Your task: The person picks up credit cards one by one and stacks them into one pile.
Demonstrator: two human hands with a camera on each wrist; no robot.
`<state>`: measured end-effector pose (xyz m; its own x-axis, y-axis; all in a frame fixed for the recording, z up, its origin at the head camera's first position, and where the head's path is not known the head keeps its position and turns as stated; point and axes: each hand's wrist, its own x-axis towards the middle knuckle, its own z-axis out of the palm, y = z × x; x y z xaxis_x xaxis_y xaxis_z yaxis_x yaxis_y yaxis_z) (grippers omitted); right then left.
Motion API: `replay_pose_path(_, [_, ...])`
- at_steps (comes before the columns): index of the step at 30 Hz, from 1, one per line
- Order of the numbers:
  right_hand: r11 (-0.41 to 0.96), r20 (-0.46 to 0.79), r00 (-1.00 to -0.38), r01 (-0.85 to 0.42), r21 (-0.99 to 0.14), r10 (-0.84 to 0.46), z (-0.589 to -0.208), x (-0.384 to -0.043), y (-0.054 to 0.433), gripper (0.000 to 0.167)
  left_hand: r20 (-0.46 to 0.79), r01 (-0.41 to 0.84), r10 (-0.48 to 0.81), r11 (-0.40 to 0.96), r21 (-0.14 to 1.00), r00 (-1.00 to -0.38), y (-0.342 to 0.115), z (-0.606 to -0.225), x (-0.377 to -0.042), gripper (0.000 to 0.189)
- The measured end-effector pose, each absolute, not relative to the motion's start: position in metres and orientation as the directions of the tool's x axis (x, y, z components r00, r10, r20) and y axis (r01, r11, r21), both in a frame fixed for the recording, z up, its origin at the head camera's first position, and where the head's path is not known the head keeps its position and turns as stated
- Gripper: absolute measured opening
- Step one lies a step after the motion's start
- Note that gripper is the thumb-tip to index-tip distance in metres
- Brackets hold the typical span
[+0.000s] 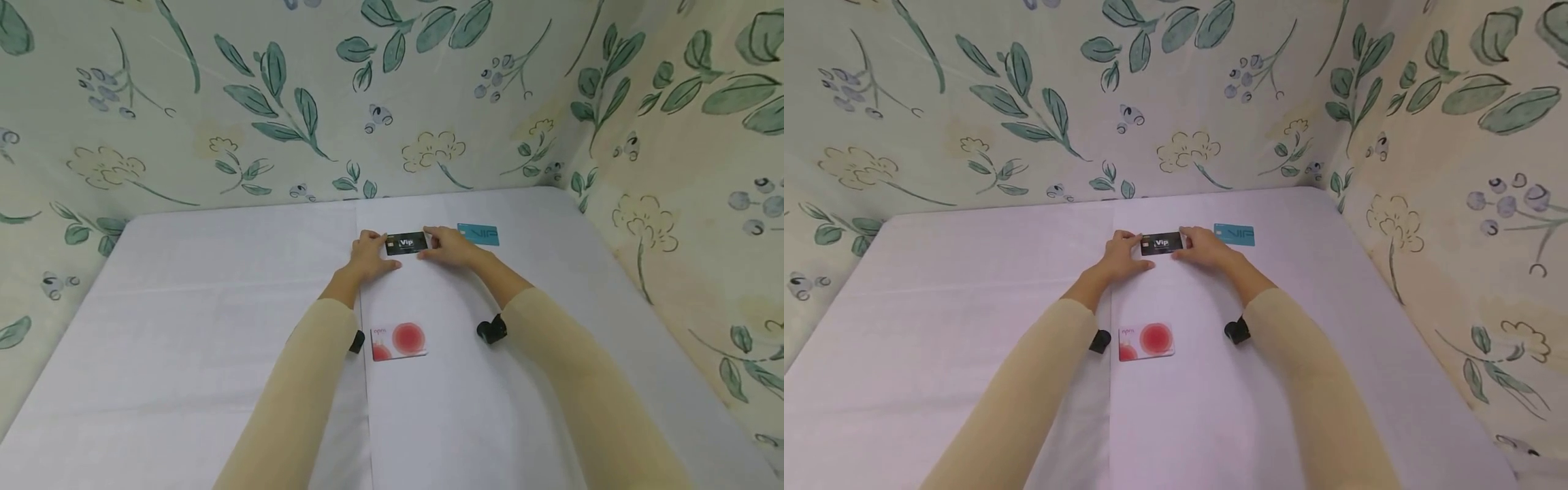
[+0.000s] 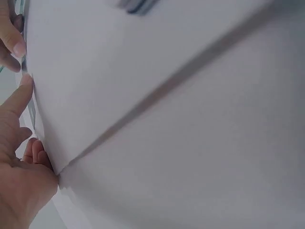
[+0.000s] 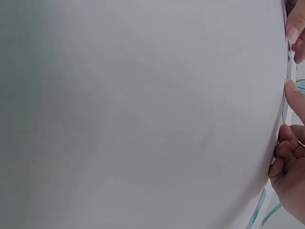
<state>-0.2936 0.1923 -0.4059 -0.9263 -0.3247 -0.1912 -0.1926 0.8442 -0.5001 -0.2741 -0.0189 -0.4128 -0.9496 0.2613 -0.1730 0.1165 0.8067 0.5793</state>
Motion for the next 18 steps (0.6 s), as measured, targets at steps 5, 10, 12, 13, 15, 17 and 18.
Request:
replay_pose_path(5, [0.855,-0.239,-0.920,-0.160,-0.493,-0.310,-0.4064,-0.2970,0.1877,0.074,-0.212,0.071,0.227,0.823,0.563,-0.951,-0.0202,-0.4134,-0.2768,0.078])
replay_pose_path(10, [0.854,-0.246,-0.918,-0.156,-0.497,-0.311,-0.4077,-0.2964,0.1866,0.070,-0.215,0.053,0.215,0.815,0.577,-0.953,-0.0236,-0.4154,-0.2777,0.075])
replay_pose_path(12, [0.851,-0.245,-0.919,-0.153,-0.502,-0.310,-0.4073,-0.2958,0.1878,0.068,-0.200,0.062,0.222,0.802,0.593,-0.954,-0.0246,-0.4152,-0.2778,0.072])
replay_pose_path(13, [0.849,-0.244,-0.918,-0.155,-0.505,-0.312,-0.4072,-0.2960,0.1887,0.067,-0.193,0.067,0.227,0.795,0.602,-0.955,-0.0249,-0.4149,-0.2779,0.071])
replay_pose_path(15, [0.847,-0.243,-0.919,-0.153,-0.510,-0.312,-0.4067,-0.2959,0.1905,0.066,-0.181,0.079,0.240,0.781,0.619,-0.954,-0.0257,-0.4146,-0.2781,0.068])
replay_pose_path(17, [0.845,-0.240,-0.919,-0.152,-0.513,-0.311,-0.4068,-0.2962,0.1922,0.066,-0.167,0.092,0.251,0.770,0.632,-0.954,-0.0267,-0.4148,-0.2784,0.065])
replay_pose_path(18, [0.843,-0.238,-0.920,-0.153,-0.515,-0.312,-0.4069,-0.2965,0.1929,0.065,-0.163,0.094,0.254,0.763,0.639,-0.953,-0.0273,-0.4150,-0.2785,0.064])
